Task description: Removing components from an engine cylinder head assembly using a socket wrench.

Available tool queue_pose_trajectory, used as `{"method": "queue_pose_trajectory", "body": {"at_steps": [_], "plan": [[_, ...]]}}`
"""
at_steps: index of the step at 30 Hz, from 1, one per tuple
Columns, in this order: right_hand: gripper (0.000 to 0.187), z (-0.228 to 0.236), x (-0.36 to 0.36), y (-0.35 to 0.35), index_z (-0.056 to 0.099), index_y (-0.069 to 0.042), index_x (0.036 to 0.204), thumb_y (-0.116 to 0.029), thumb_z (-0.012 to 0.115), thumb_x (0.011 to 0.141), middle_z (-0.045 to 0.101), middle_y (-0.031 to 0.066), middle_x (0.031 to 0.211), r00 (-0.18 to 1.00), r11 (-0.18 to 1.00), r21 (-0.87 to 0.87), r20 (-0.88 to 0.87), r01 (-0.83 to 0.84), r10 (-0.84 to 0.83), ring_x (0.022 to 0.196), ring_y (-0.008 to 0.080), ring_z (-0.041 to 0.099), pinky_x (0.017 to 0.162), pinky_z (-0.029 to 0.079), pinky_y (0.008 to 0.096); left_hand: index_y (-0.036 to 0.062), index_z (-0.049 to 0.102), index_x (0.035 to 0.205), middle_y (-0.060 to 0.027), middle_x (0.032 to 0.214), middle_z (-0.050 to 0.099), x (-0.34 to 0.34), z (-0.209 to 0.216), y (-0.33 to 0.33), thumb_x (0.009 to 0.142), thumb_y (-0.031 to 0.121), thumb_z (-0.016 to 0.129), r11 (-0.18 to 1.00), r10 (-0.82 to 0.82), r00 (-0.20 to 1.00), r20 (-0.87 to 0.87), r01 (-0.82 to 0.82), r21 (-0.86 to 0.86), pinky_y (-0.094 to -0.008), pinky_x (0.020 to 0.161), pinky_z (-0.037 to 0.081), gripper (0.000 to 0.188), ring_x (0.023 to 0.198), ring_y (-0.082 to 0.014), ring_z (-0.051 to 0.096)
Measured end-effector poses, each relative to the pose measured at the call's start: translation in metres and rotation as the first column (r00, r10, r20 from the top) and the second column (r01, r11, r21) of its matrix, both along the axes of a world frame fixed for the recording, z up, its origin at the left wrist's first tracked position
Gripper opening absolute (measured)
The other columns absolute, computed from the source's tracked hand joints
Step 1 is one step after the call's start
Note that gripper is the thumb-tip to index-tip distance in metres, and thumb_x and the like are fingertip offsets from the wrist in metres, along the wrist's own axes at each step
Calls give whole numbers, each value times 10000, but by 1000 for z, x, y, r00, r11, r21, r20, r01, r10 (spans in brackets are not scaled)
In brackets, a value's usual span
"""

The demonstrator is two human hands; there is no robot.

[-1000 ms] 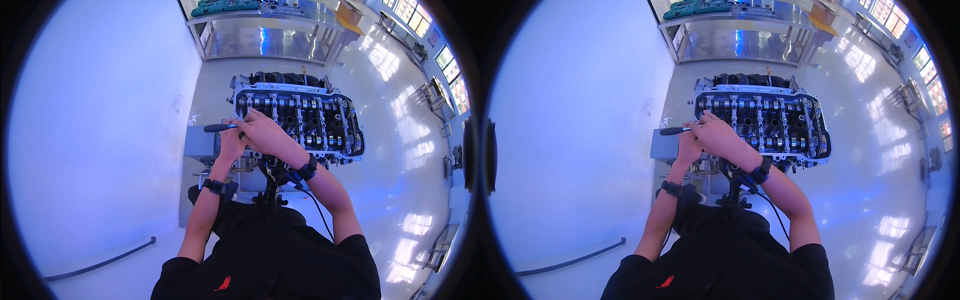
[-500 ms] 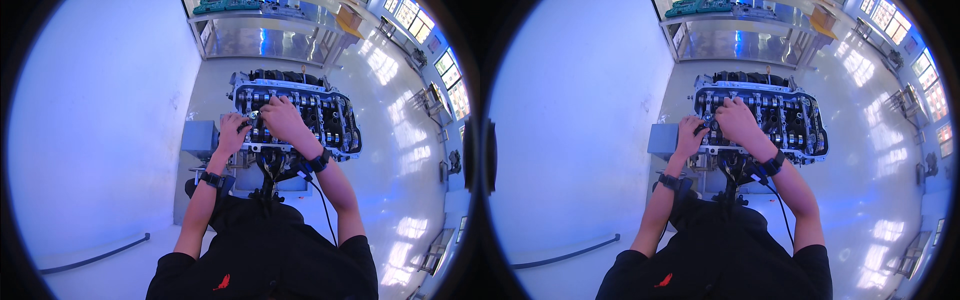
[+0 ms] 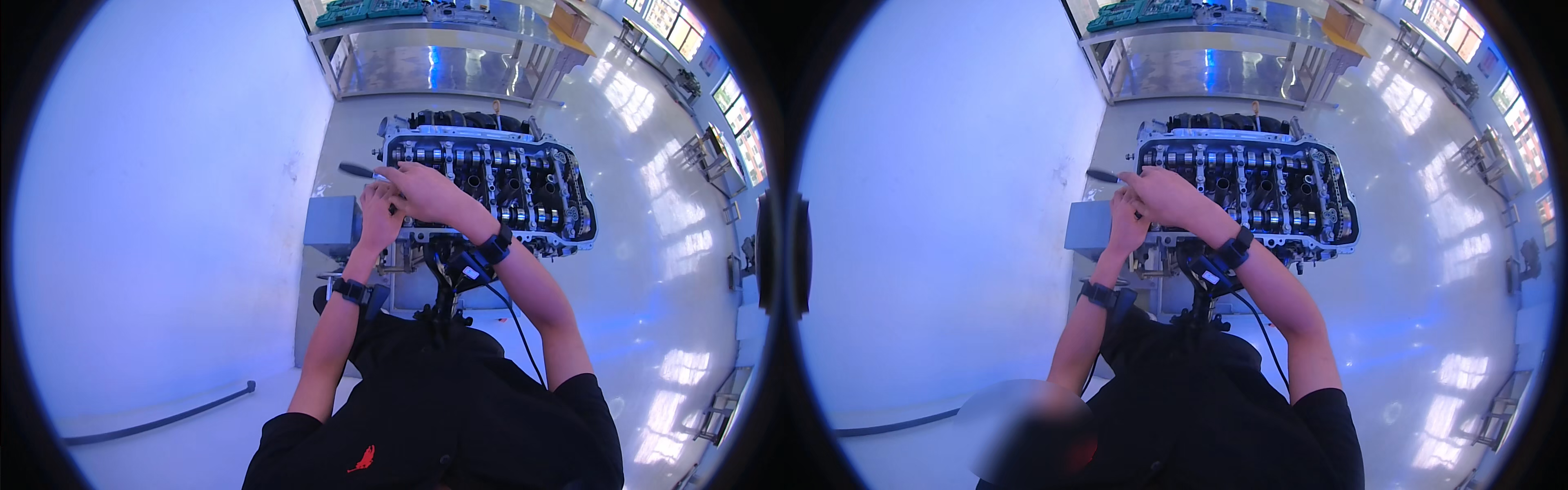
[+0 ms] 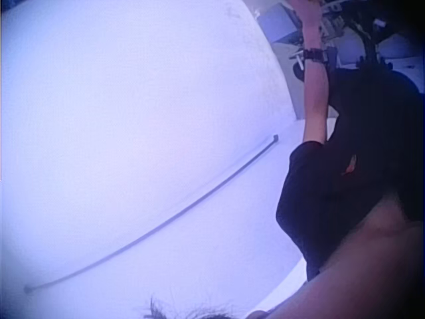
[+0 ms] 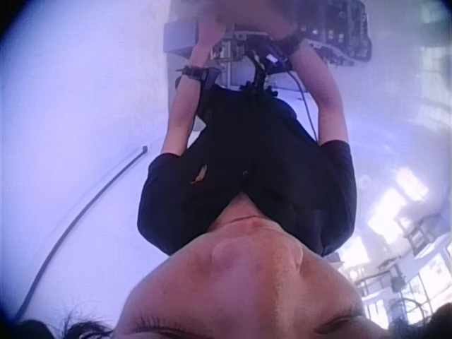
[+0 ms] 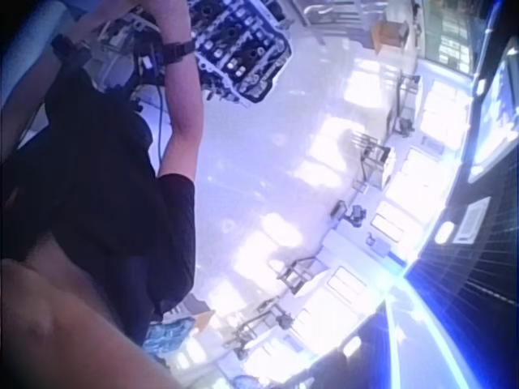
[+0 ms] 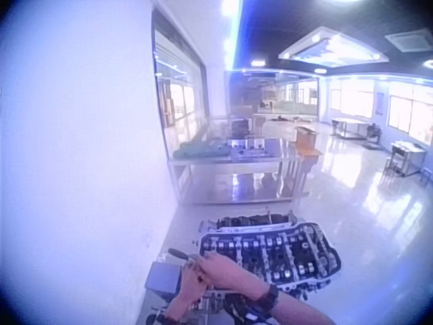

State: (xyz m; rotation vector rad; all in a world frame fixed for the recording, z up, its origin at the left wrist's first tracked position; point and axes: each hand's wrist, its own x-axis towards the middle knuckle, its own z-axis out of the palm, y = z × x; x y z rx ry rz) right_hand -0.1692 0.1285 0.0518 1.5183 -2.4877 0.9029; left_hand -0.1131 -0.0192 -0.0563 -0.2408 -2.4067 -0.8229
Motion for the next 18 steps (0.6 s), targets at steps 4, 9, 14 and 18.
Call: {"method": "queue_pose_trajectory", "body": {"at_steps": [4,9,14,18], "plan": [[287,0,9,6,688,-73,1070,-310,615,925,701,141,913,992,989,127,-93,-73,85,1073,325,625,1142,347,483,78,651,1091,-107,1142,628,-5,-24,-12,796,140,704,975,-110,991,74,93,202,-462,1005,351,306,1150,-345,512],[330,12,20,29,737,-83,893,-393,627,915,713,98,891,930,980,198,-364,24,51,1096,277,619,1190,241,550,85,643,1011,-85,1115,652,3,-4,0,766,136,767,972,-11,1000,-2,11,234,-449,1025,341,280,1181,-313,526],[236,10,-2,46,742,-79,883,-305,680,862,710,64,959,936,935,320,-349,154,-35,1047,244,626,1096,357,498,93,665,1037,-59,1091,664,3,5,4,764,146,788,977,5,999,47,-15,213,-440,1035,332,304,1177,-299,526],[235,-9,-14,36,705,-36,914,-262,670,863,687,97,967,968,978,147,-227,145,-109,944,285,643,883,489,429,102,684,1058,-47,1063,668,0,5,-1,769,144,786,992,-32,999,9,31,122,-437,1034,334,309,1177,-288,521]]}}
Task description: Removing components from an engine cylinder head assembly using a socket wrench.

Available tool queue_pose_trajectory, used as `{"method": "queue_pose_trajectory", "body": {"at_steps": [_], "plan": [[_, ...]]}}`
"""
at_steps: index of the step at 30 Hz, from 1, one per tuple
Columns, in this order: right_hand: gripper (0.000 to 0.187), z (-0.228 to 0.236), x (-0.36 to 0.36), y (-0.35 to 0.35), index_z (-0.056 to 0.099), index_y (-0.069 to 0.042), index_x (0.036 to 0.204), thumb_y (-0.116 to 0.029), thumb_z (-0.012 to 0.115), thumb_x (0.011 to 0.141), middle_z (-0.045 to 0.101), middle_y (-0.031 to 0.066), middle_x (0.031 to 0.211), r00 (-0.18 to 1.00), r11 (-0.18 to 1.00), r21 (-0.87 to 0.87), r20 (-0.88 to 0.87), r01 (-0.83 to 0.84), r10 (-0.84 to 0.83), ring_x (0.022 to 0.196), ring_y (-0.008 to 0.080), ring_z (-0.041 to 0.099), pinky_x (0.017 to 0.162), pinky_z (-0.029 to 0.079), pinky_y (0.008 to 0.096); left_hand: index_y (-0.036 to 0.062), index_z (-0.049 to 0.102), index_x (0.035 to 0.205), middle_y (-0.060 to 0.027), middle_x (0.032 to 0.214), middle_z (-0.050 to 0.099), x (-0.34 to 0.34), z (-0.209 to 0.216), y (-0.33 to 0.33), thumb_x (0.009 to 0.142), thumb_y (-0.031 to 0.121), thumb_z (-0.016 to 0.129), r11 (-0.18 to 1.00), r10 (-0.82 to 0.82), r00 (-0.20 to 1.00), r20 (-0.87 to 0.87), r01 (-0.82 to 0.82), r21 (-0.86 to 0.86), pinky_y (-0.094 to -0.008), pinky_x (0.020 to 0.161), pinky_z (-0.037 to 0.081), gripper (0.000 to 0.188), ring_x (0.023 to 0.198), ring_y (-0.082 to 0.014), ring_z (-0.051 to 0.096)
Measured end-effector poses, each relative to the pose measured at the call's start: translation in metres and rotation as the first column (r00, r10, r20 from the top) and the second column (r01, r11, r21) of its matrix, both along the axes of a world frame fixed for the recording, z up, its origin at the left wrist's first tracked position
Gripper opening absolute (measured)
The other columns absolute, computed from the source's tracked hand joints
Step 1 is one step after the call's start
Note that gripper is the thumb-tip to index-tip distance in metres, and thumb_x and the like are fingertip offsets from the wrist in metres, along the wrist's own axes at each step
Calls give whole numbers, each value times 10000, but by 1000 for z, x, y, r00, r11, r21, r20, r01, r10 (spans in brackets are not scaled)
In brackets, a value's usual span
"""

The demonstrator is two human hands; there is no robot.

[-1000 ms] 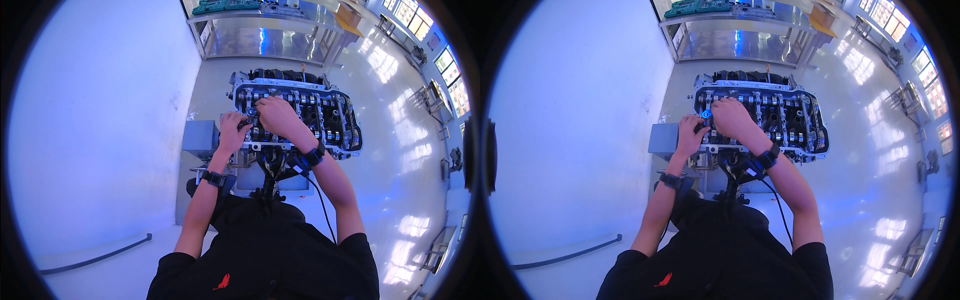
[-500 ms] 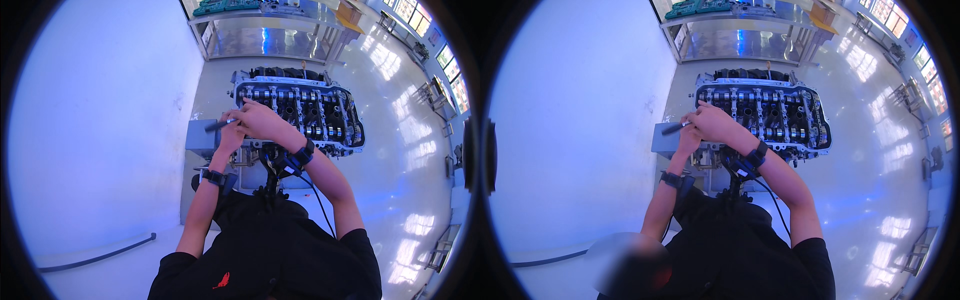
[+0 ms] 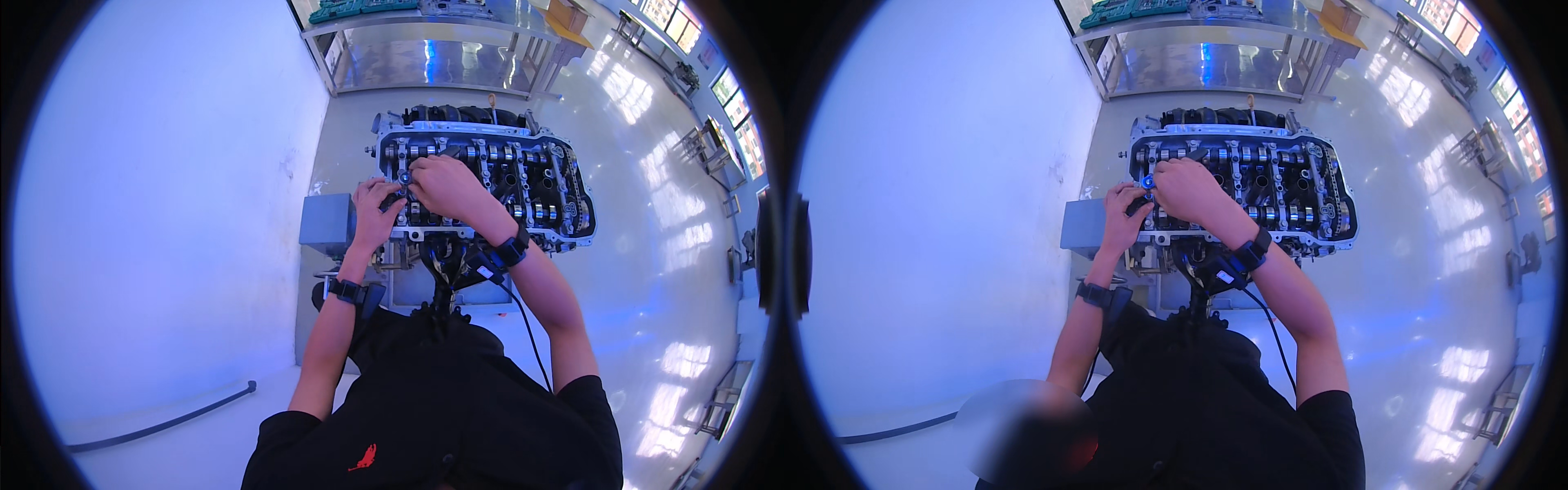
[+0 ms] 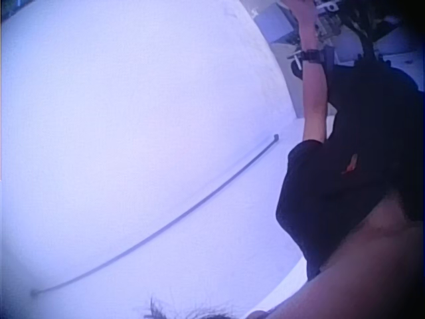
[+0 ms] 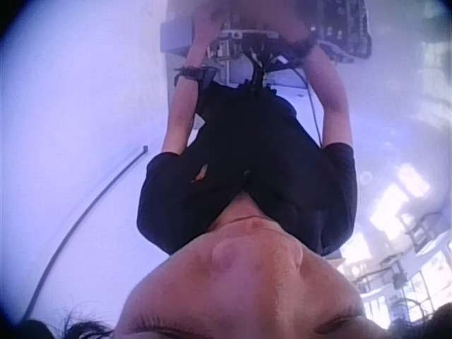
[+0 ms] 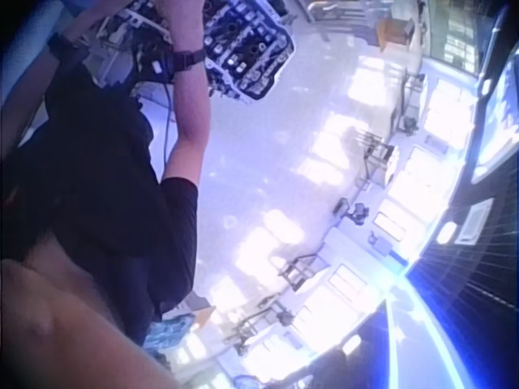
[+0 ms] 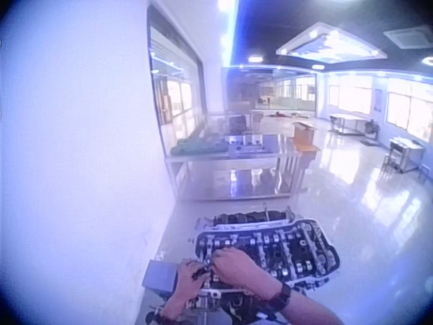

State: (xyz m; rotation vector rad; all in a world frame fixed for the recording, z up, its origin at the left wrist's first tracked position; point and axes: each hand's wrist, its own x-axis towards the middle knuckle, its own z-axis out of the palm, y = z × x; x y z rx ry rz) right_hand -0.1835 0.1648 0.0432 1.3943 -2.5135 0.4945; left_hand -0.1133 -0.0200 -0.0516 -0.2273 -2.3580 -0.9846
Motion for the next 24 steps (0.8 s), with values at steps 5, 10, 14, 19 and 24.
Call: {"method": "queue_pose_trajectory", "body": {"at_steps": [5,10,14,19,24], "plan": [[217,14,7,-19,603,-19,895,-234,621,880,649,139,902,987,995,-93,156,-26,41,906,350,651,873,494,432,99,675,1045,-84,1134,635,5,-2,2,759,125,790,995,62,994,87,-69,77,-451,1036,348,309,1200,-308,493],[236,10,5,-31,577,-12,992,-214,622,880,647,137,931,983,985,-144,140,-100,120,938,356,642,907,490,442,93,663,1022,-101,1162,621,2,-9,1,751,107,787,994,53,998,45,-57,89,-461,1029,369,298,1206,-330,480],[324,12,8,-36,589,-22,1149,-203,639,885,677,159,947,967,988,-123,222,-96,122,1011,355,635,960,485,445,95,666,1042,-88,1165,621,1,-11,-4,754,159,790,1000,3,1000,22,-3,7,-458,1006,360,320,1193,-315,488],[328,25,20,-35,643,-42,1172,-244,633,914,710,180,968,946,991,31,304,-130,115,1162,365,605,1072,443,443,94,661,1072,-77,1179,621,0,-15,-10,774,194,767,1000,-3,936,352,10,-19,-454,1013,343,332,1183,-300,493],[264,26,31,-21,730,-73,909,-323,645,897,720,99,896,980,980,74,-71,-182,187,1148,294,602,1170,306,490,79,668,1067,-95,1216,612,0,-20,-6,775,143,763,994,43,999,32,-46,96,-437,1053,342,314,1180,-309,510]]}}
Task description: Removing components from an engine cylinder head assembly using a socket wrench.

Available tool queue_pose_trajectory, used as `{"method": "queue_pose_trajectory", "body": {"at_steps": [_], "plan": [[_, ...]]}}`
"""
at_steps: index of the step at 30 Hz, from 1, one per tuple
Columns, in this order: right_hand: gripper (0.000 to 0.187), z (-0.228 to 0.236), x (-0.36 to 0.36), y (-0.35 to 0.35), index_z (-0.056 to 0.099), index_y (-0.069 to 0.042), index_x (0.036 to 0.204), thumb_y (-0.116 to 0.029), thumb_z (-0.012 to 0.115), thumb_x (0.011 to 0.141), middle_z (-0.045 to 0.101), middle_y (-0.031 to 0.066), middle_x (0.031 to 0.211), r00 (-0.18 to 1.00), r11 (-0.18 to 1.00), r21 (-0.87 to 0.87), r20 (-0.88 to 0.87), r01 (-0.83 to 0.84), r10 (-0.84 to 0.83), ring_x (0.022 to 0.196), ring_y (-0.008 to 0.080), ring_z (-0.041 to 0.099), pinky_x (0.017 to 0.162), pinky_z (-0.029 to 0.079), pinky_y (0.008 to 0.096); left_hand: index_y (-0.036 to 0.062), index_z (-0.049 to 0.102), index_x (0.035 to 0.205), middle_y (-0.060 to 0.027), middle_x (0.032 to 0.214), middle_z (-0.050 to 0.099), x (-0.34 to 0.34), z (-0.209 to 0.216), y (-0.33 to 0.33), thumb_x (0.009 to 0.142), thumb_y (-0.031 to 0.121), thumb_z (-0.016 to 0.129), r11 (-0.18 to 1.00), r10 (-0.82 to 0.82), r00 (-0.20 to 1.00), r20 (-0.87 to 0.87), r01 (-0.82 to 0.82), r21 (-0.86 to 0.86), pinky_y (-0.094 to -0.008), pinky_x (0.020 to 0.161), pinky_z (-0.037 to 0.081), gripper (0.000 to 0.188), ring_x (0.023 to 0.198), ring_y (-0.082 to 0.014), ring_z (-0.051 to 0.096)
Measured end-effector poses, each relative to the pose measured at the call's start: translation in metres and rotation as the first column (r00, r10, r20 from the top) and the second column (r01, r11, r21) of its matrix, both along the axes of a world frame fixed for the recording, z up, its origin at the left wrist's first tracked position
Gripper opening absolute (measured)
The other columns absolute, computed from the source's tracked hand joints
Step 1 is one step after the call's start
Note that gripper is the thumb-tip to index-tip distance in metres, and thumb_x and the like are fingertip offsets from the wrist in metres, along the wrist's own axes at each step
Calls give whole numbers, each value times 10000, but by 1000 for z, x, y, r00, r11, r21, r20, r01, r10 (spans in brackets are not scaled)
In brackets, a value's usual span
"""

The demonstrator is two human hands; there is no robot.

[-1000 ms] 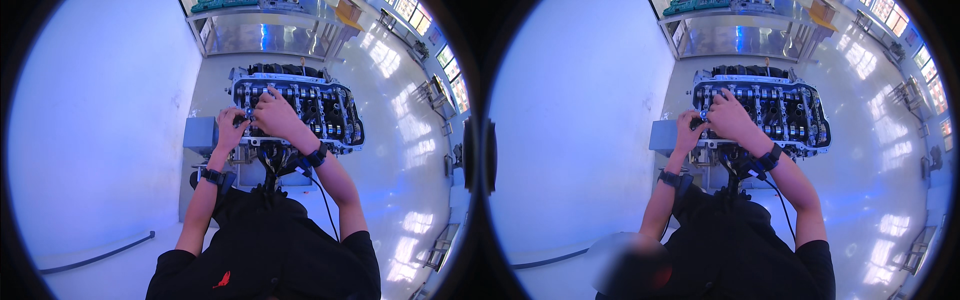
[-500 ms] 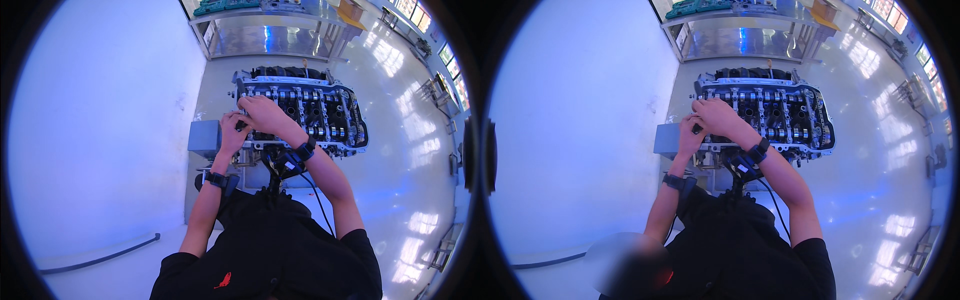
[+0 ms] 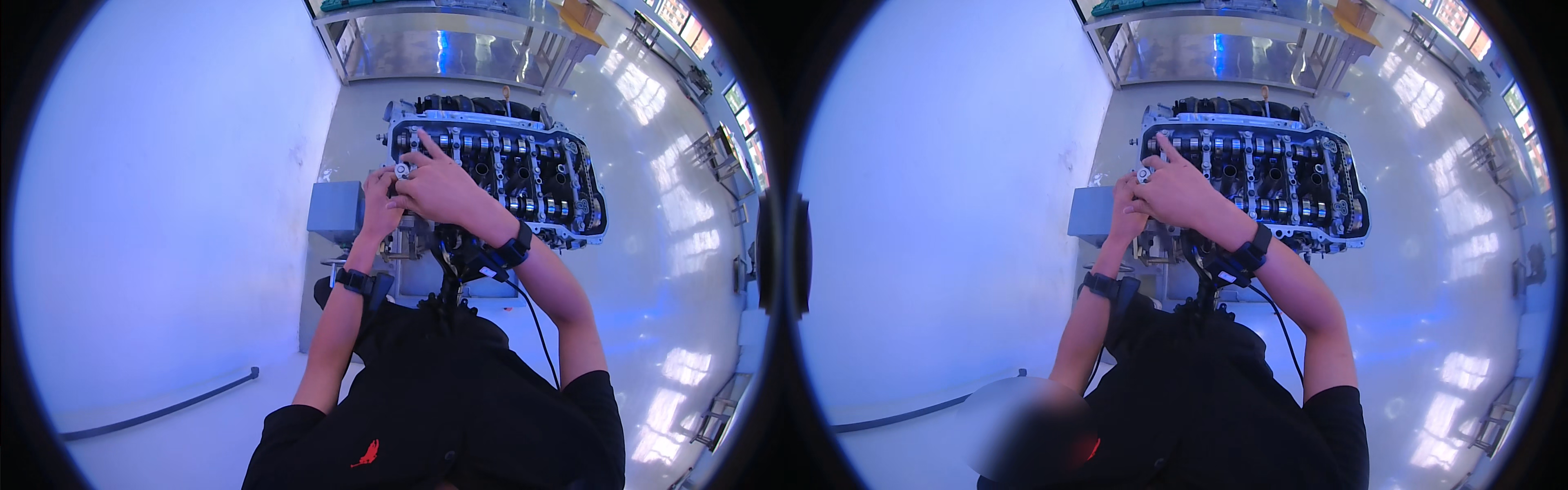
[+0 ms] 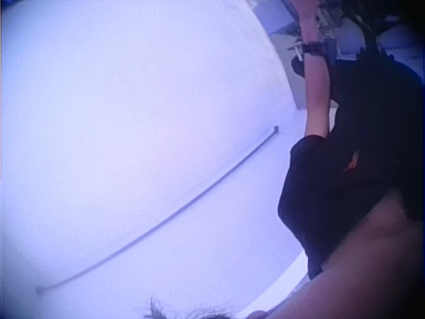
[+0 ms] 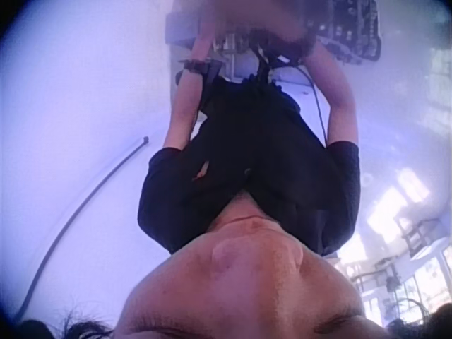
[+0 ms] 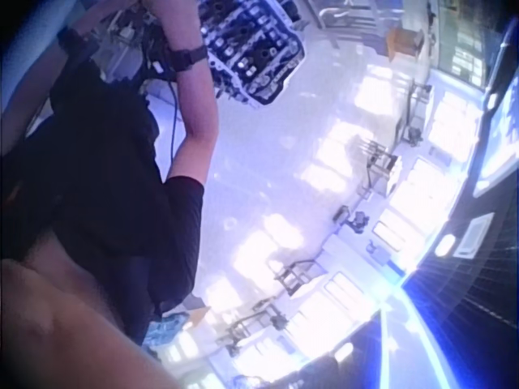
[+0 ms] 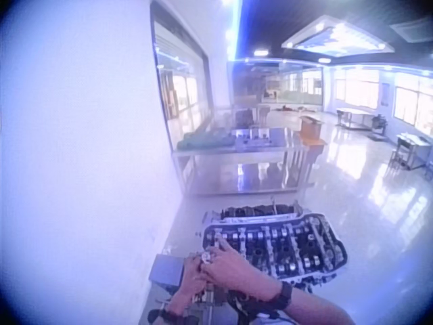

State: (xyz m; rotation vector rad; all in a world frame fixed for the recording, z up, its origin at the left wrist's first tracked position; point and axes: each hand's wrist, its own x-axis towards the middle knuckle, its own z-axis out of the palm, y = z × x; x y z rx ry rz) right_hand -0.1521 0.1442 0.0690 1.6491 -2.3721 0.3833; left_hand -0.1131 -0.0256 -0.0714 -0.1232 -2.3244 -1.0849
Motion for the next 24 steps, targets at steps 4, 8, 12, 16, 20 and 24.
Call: {"method": "queue_pose_trajectory", "body": {"at_steps": [4,8,12,16,20,24], "plan": [[125,-4,-13,16,742,-108,859,-181,708,763,720,46,882,991,994,78,-109,82,-73,1083,233,607,1125,339,481,75,673,1066,-90,1180,629,3,11,7,759,130,782,992,2,999,51,-8,125,-436,1048,341,330,1173,-301,519],[102,-4,-26,20,717,-71,868,-142,668,813,699,45,911,988,971,191,-89,142,-127,1031,223,624,1044,417,446,54,659,1064,-150,1194,590,2,13,-2,788,114,781,993,-46,999,4,46,-112,-448,1007,400,308,1176,-328,507],[131,-21,-37,19,648,-9,932,-76,590,836,666,118,917,982,987,-63,129,148,-139,903,329,661,814,513,458,67,689,1007,-81,1093,651,2,18,8,751,130,801,1000,-18,999,29,17,23,-438,1034,344,286,1188,-290,514],[140,-22,-30,6,577,-2,968,-77,570,850,661,176,915,934,966,-205,349,157,-78,873,397,652,751,532,483,68,683,982,-84,1087,643,4,16,10,753,127,805,998,12,1000,29,-14,63,-439,1031,345,266,1198,-295,510],[222,-15,-28,0,548,8,1065,-117,547,881,667,202,951,882,968,-171,463,183,-85,921,393,657,781,533,463,71,672,974,-87,1090,636,3,12,9,753,120,805,996,8,1000,28,-10,88,-448,1027,346,263,1203,-303,504],[280,-14,-24,-8,550,9,1162,-115,537,912,664,219,991,856,970,-229,515,86,46,941,404,647,838,516,470,67,664,998,-88,1110,632,2,12,5,772,110,765,999,-46,999,-2,46,-4,-457,1019,345,251,1201,-319,497]]}}
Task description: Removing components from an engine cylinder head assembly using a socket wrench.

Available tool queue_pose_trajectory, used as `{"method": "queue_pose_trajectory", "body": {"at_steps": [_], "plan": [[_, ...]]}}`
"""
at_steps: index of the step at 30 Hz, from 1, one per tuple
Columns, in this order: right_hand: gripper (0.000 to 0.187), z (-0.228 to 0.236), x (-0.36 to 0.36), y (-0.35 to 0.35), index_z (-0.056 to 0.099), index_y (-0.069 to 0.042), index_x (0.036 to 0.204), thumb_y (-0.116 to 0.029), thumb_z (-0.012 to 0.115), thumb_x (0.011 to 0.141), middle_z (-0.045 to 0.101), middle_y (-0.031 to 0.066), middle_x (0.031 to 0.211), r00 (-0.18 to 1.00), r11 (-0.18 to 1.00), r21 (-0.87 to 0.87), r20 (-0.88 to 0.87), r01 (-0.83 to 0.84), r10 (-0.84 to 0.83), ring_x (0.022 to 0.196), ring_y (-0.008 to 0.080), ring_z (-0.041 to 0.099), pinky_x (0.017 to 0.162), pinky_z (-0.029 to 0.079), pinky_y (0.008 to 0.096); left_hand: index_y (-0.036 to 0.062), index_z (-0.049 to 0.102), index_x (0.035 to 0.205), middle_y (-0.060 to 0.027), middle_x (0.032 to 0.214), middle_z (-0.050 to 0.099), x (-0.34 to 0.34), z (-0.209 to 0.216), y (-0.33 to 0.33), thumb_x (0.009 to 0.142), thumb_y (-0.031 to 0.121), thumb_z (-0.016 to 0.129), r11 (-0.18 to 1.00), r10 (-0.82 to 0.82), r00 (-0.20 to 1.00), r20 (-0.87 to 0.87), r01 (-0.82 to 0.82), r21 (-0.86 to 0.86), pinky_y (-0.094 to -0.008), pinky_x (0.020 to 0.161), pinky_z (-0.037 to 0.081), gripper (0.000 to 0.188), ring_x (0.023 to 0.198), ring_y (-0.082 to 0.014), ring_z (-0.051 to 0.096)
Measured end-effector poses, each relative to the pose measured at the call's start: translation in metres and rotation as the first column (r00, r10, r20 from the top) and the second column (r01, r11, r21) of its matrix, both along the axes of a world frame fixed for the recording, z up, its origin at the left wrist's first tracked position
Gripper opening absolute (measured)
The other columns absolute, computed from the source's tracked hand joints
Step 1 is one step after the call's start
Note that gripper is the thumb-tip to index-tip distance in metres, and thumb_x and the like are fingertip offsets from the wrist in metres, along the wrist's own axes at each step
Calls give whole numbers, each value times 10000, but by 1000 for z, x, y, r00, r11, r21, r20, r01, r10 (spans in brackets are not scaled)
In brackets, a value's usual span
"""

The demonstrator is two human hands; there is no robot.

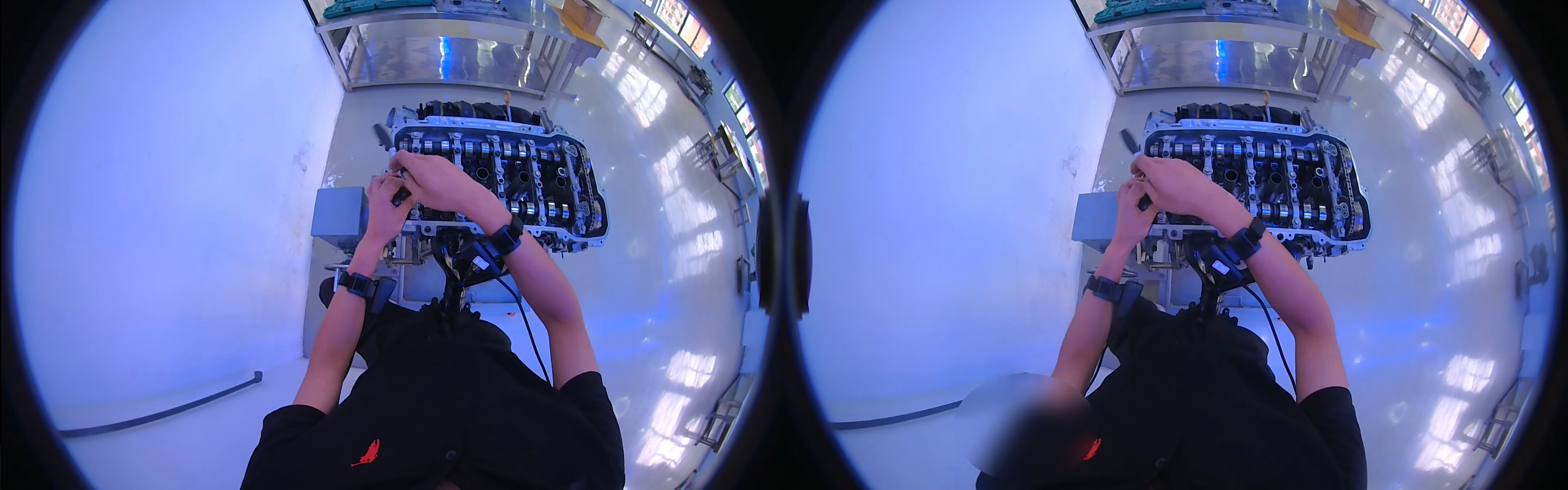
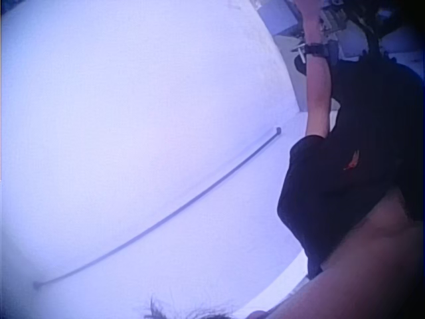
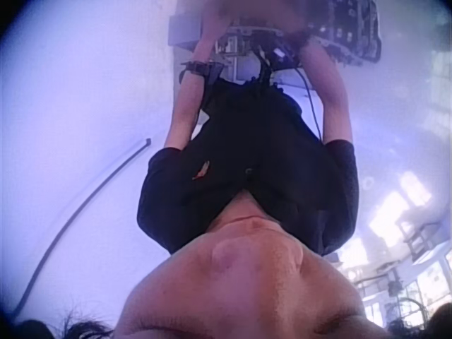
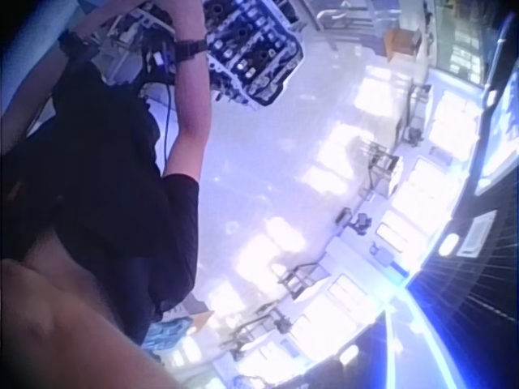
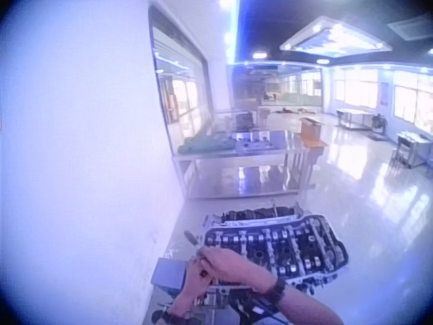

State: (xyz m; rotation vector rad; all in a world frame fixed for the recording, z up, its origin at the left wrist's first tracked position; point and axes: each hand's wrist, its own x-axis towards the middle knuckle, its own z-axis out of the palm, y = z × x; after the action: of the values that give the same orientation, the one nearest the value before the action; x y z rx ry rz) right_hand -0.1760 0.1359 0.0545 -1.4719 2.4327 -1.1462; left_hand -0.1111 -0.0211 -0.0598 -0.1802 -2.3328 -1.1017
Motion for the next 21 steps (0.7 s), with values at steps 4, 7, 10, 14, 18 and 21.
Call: {"method": "queue_pose_trajectory", "body": {"at_steps": [4,7,10,14,18,21], "plan": [[324,3,12,-5,554,-9,1213,-147,559,920,685,194,984,997,999,39,-68,-35,38,1001,389,642,975,494,445,63,658,1018,-86,1118,629,0,-6,0,791,110,722,1000,9,999,-32,-9,-19,-459,1002,359,241,1173,-333,499],[250,-2,17,-6,645,-34,1099,-195,597,913,698,154,957,948,990,80,-290,-113,131,1047,339,639,1123,389,454,59,648,1047,-103,1129,627,-3,-10,-4,799,123,702,993,-46,995,-91,36,-111,-459,984,375,262,1133,-340,503],[181,-2,32,6,716,-72,925,-235,644,892,705,99,902,841,988,150,-530,-32,108,1117,272,615,1219,241,477,60,645,1058,-119,1140,624,-2,-6,-3,789,127,713,979,-1,997,-83,-16,-204,-462,972,387,286,1131,-338,505],[131,6,39,24,733,-111,799,-197,645,845,698,45,820,806,978,187,-591,88,40,1050,228,620,1174,294,486,66,651,1045,-124,1150,620,1,-7,-1,771,138,752,996,27,1000,12,-28,79,-451,1000,371,301,1159,-326,508],[55,-1,20,32,721,-121,784,-141,673,768,684,9,826,786,953,248,-619,175,17,983,204,612,984,418,370,72,677,1040,-126,1180,606,-3,-7,-3,763,134,779,1000,-16,999,44,17,-18,-440,1029,351,302,1159,-315,511],[29,-4,6,25,711,-115,751,-118,688,733,664,6,832,769,957,214,-639,194,-13,952,203,631,873,475,332,86,693,1056,-115,1209,596,-1,-5,-6,777,133,778,999,-19,999,30,20,-34,-448,1033,350,296,1179,-306,497]]}}
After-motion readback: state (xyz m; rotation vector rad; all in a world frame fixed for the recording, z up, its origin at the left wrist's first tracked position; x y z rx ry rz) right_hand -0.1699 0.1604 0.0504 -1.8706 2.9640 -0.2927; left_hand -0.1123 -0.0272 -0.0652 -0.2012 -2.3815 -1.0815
